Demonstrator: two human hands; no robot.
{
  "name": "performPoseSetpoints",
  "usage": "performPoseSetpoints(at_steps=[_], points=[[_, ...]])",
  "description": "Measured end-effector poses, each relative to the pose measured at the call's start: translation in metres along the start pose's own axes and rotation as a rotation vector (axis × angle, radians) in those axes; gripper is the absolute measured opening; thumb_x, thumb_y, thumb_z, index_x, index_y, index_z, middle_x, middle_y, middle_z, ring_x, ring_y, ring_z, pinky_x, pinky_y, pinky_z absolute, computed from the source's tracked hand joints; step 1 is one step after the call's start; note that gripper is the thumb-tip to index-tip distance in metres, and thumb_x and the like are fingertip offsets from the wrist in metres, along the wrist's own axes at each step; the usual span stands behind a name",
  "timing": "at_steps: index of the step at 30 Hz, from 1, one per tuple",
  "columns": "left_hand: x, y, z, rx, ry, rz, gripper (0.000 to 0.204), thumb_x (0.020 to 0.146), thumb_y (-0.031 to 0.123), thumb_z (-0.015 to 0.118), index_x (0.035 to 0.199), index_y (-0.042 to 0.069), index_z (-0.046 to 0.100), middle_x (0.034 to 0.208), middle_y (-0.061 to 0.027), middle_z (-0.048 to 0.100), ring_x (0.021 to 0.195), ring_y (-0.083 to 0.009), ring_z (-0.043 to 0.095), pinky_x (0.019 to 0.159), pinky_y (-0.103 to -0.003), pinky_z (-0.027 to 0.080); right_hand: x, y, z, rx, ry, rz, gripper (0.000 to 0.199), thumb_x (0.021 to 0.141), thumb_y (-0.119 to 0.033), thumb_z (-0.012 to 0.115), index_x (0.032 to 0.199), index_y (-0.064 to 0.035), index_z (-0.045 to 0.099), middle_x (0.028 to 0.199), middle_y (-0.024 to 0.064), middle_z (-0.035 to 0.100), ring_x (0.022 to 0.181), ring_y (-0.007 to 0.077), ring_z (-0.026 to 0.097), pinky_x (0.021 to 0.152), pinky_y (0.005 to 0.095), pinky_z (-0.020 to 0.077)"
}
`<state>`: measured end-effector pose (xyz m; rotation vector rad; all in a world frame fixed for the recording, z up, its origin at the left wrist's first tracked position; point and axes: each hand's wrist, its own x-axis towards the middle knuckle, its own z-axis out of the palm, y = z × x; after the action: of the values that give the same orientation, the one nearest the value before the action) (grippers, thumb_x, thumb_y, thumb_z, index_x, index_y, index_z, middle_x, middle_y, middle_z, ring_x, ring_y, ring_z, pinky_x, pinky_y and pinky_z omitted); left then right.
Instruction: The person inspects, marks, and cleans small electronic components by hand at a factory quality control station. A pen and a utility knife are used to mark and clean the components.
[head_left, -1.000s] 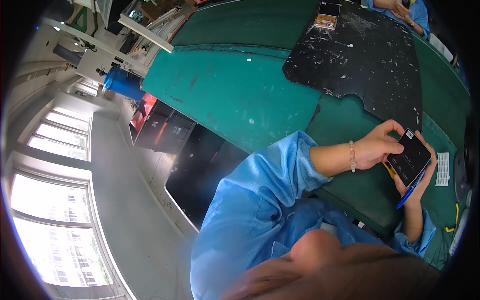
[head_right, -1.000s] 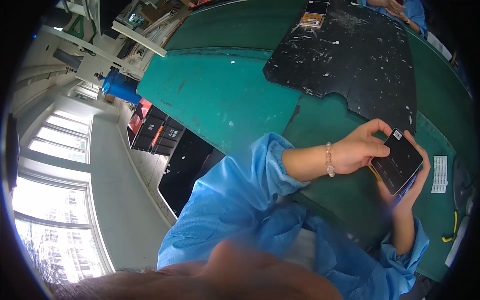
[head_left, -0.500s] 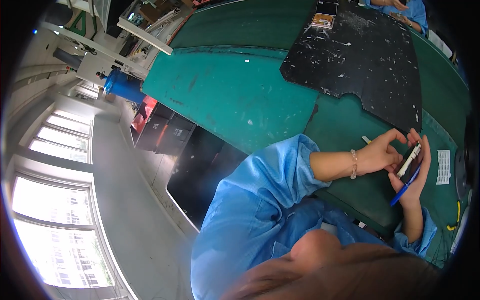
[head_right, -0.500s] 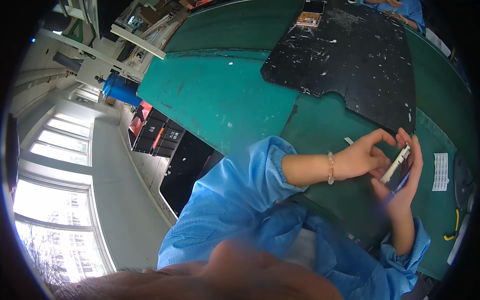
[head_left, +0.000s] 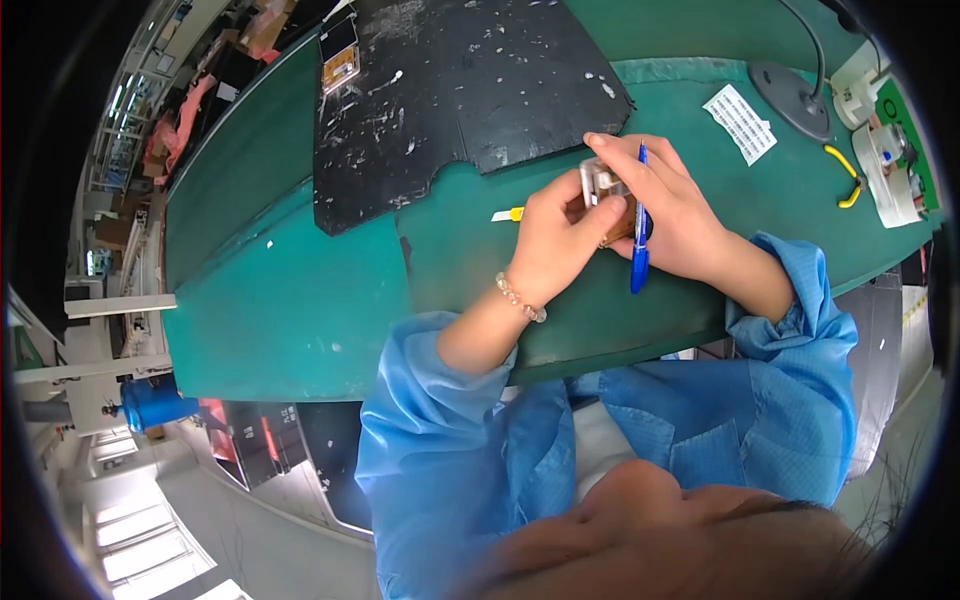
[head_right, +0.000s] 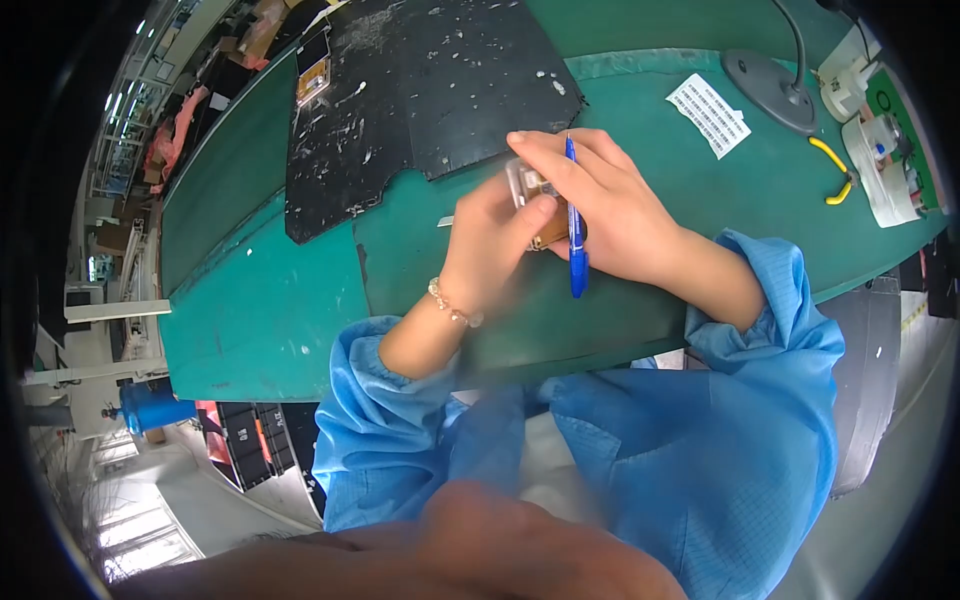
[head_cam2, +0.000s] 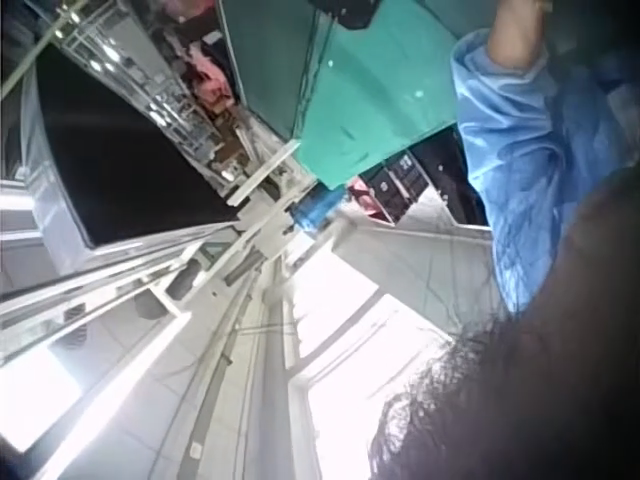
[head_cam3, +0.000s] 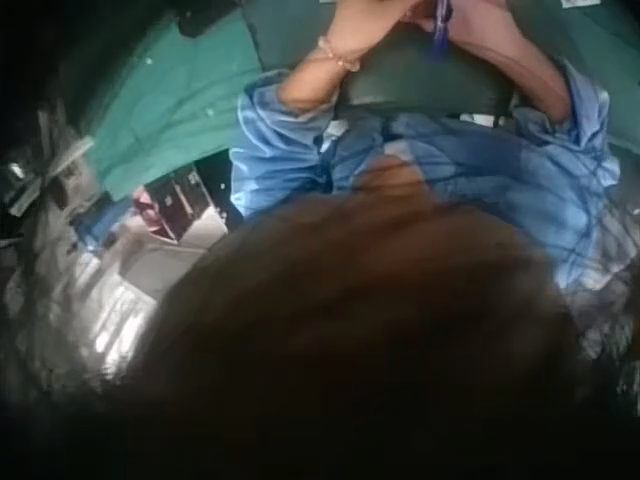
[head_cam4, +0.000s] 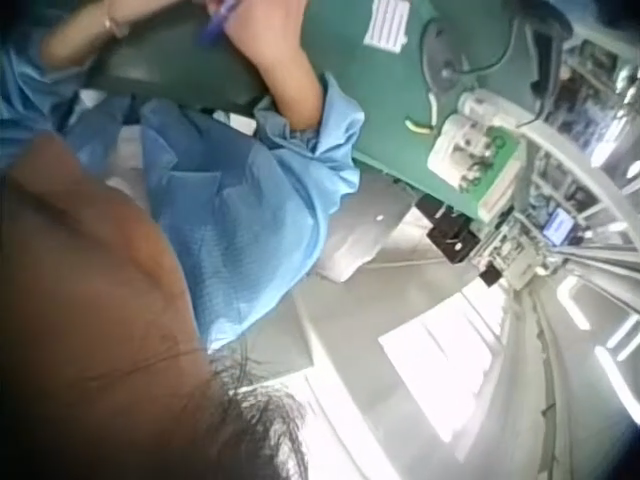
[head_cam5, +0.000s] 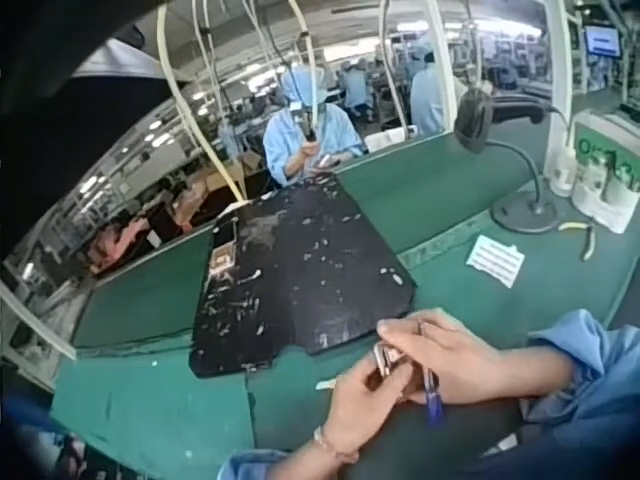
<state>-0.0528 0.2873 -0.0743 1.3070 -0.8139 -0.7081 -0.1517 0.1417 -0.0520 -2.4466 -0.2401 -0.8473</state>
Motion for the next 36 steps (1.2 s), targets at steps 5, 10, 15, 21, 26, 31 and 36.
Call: performPoseSetpoints(at_steps=[5, 10, 15, 21, 26, 31, 36], points=[[0.002, -0.002, -0.011, -0.399, 0.084, -0.178, 0.026, 0.093, 0.014, 0.061, 0.113, -0.003, 0.061, 0.101, -0.0066, 0.066, 0.089, -0.0108, 0.062, 0.075, -0.025, 0.052, 0.002, 0.001, -0.009, -0.028, 0.016, -0.014, 0.098, 0.057, -0.012, 0.086, 0.142, -0.0063, 0.037, 0.136, 0.0132, 0.051, 0.119, 0.0344, 0.05, 0.1, 0.0437, 0.0391], [0.003, 0.005, -0.01, -0.507, 0.057, -0.18, 0.028, 0.093, 0.013, 0.06, 0.116, -0.004, 0.058, 0.107, -0.0085, 0.066, 0.095, -0.0132, 0.064, 0.08, -0.027, 0.054, 0.0, 0.005, -0.01, 0.094, 0.005, 0.045, 0.101, 0.056, -0.013, 0.086, 0.143, -0.0061, 0.036, 0.136, 0.0129, 0.051, 0.12, 0.034, 0.048, 0.101, 0.0436, 0.0378], [0.003, 0.009, -0.009, -0.386, 0.069, -0.225, 0.03, 0.092, 0.012, 0.061, 0.117, -0.004, 0.057, 0.109, -0.0094, 0.065, 0.095, -0.0136, 0.063, 0.082, -0.029, 0.054, -0.003, 0.005, -0.009, 0.176, -0.024, 0.013, 0.103, 0.055, -0.012, 0.087, 0.143, -0.0057, 0.035, 0.134, 0.0119, 0.053, 0.119, 0.0342, 0.047, 0.101, 0.0439, 0.0374], [0.003, 0.004, -0.012, -0.358, 0.082, -0.197, 0.029, 0.091, 0.01, 0.063, 0.116, -0.004, 0.058, 0.106, -0.0085, 0.066, 0.094, -0.0134, 0.064, 0.082, -0.029, 0.053, -0.002, 0.007, -0.006, 0.188, -0.027, 0.003, 0.103, 0.054, -0.011, 0.087, 0.143, -0.0046, 0.035, 0.134, 0.0114, 0.053, 0.118, 0.0343, 0.047, 0.101, 0.0441, 0.0377], [0.002, 0.005, -0.015, -0.373, 0.136, -0.168, 0.026, 0.09, 0.009, 0.063, 0.113, -0.004, 0.058, 0.104, -0.0086, 0.066, 0.093, -0.0138, 0.064, 0.081, -0.029, 0.054, 0.0, 0.004, -0.006, 0.168, 0.003, -0.017, 0.102, 0.055, -0.01, 0.086, 0.143, -0.0047, 0.034, 0.137, 0.0126, 0.051, 0.118, 0.0352, 0.047, 0.102, 0.0444, 0.0371], [0.007, 0.012, -0.017, -0.362, 0.18, -0.14, 0.026, 0.091, 0.008, 0.061, 0.114, -0.003, 0.057, 0.108, -0.0099, 0.065, 0.094, -0.0164, 0.065, 0.082, -0.031, 0.054, -0.003, 0.005, -0.014, 0.163, 0.107, -0.003, 0.094, 0.06, -0.008, 0.081, 0.142, -0.0044, 0.036, 0.137, 0.0135, 0.05, 0.12, 0.0358, 0.047, 0.101, 0.0451, 0.0372], [0.003, 0.013, -0.017, -0.363, 0.213, -0.092, 0.029, 0.092, 0.005, 0.056, 0.119, -0.004, 0.055, 0.113, -0.0121, 0.064, 0.098, -0.0194, 0.065, 0.084, -0.033, 0.055, -0.004, 0.003, -0.019, 0.197, 0.231, -0.058, 0.083, 0.064, -0.007, 0.078, 0.138, -0.0045, 0.041, 0.135, 0.0149, 0.051, 0.116, 0.0362, 0.051, 0.099, 0.0449, 0.0391]])
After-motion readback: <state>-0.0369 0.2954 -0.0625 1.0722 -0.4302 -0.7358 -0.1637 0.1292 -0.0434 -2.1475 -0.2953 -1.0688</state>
